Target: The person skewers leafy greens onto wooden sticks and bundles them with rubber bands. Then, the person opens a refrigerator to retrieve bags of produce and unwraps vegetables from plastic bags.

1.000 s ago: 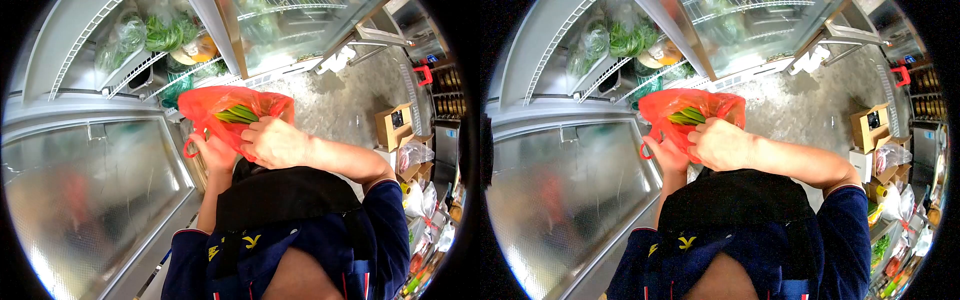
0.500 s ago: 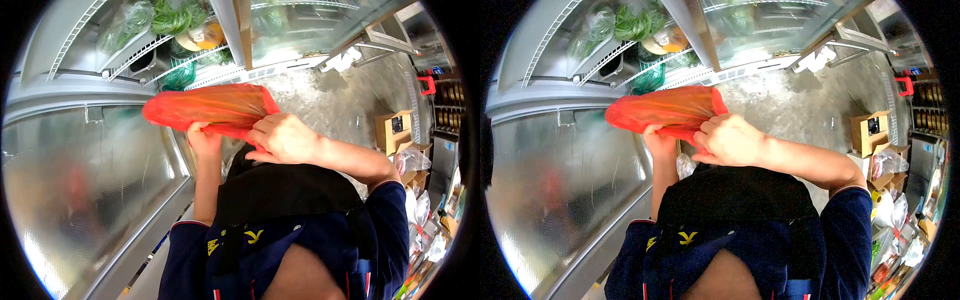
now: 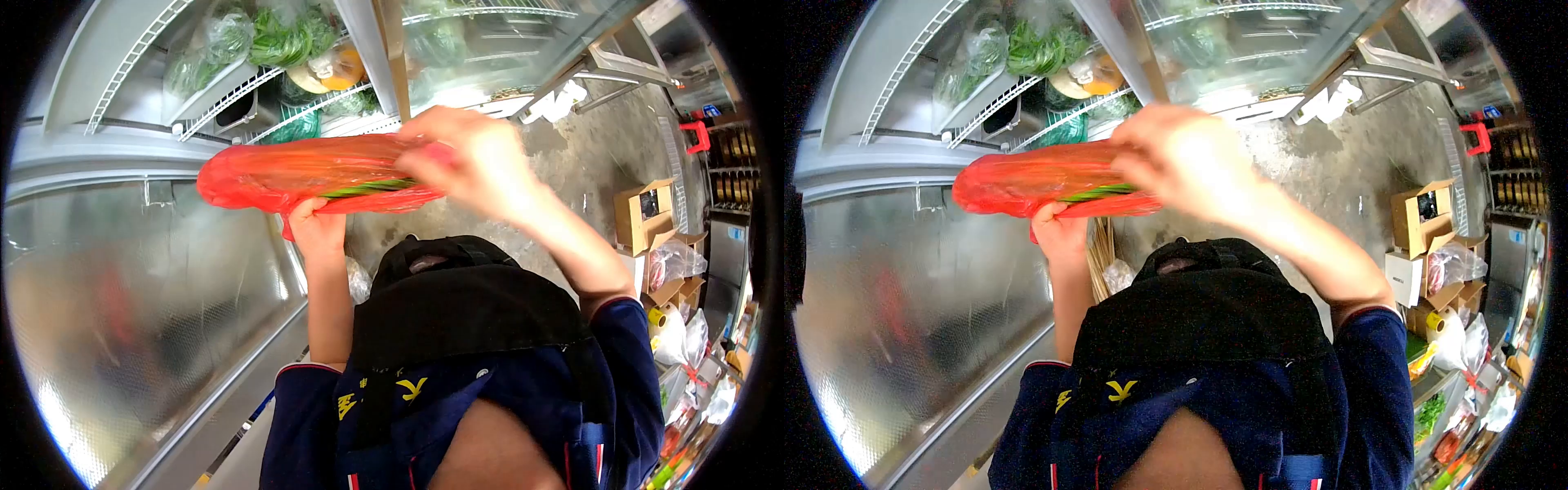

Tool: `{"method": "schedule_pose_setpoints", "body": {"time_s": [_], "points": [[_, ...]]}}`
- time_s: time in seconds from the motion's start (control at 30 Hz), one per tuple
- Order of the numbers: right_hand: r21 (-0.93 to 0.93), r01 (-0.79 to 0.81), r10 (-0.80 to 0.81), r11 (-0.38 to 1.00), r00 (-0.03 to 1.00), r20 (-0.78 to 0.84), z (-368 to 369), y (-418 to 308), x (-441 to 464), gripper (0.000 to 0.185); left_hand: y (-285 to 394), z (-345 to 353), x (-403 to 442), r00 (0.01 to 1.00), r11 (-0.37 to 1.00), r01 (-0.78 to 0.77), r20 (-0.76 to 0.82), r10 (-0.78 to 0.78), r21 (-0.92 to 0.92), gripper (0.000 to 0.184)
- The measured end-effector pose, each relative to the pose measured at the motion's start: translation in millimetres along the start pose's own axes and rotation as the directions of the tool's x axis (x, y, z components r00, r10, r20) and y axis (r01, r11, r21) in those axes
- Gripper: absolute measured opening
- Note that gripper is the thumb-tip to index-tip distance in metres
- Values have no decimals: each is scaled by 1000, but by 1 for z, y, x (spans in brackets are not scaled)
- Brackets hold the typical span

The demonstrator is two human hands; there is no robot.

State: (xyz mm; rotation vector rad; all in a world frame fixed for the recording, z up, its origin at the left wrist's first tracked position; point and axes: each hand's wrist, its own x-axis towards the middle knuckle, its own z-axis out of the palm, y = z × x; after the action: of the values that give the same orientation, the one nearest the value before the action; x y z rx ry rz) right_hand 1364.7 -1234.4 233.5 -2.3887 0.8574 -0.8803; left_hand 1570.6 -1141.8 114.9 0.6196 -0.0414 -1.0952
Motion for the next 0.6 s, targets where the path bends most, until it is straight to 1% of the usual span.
{"method": "schedule_pose_setpoints", "body": {"time_s": [0.03,0.1,0.13,0.2,0.23,0.27,0.3,0.37,0.4,0.5,0.53,0.6], "points": [[-93,101,-95,991,993,67,11,-4,1,15,-3,3,-2,999,999,36,17,-36,3,68],[-106,130,-118,986,987,106,30,9,0,16,-6,7,-8,994,995,100,40,-101,10,69],[-111,148,-133,983,983,129,35,15,3,17,-7,10,-11,994,996,69,77,-72,48,69],[71,-60,54,996,995,85,27,21,6,17,-8,17,-16,988,994,-2,151,-15,113,68],[167,-167,156,972,985,79,22,21,8,18,-7,17,-16,980,996,32,191,-47,80,68],[292,-298,264,909,953,152,19,25,11,22,-4,16,-16,969,996,72,233,-82,53,67],[297,-313,291,902,950,116,18,31,14,22,-2,17,-15,953,994,109,282,-112,27,66],[307,-332,336,892,941,44,19,43,23,24,-2,14,-20,947,993,103,300,-113,49,64],[390,-369,377,844,924,58,23,52,26,24,-2,11,-23,945,993,101,305,-115,61,63],[408,-357,388,840,922,7,31,72,26,26,-1,-4,-19,906,967,253,341,-251,41,62],[505,-491,492,710,859,143,25,71,25,23,-1,-10,-17,897,960,281,352,-268,13,60],[472,-351,404,809,915,-11,23,73,18,23,-2,-17,-12,878,940,337,376,-297,-45,58]]}}
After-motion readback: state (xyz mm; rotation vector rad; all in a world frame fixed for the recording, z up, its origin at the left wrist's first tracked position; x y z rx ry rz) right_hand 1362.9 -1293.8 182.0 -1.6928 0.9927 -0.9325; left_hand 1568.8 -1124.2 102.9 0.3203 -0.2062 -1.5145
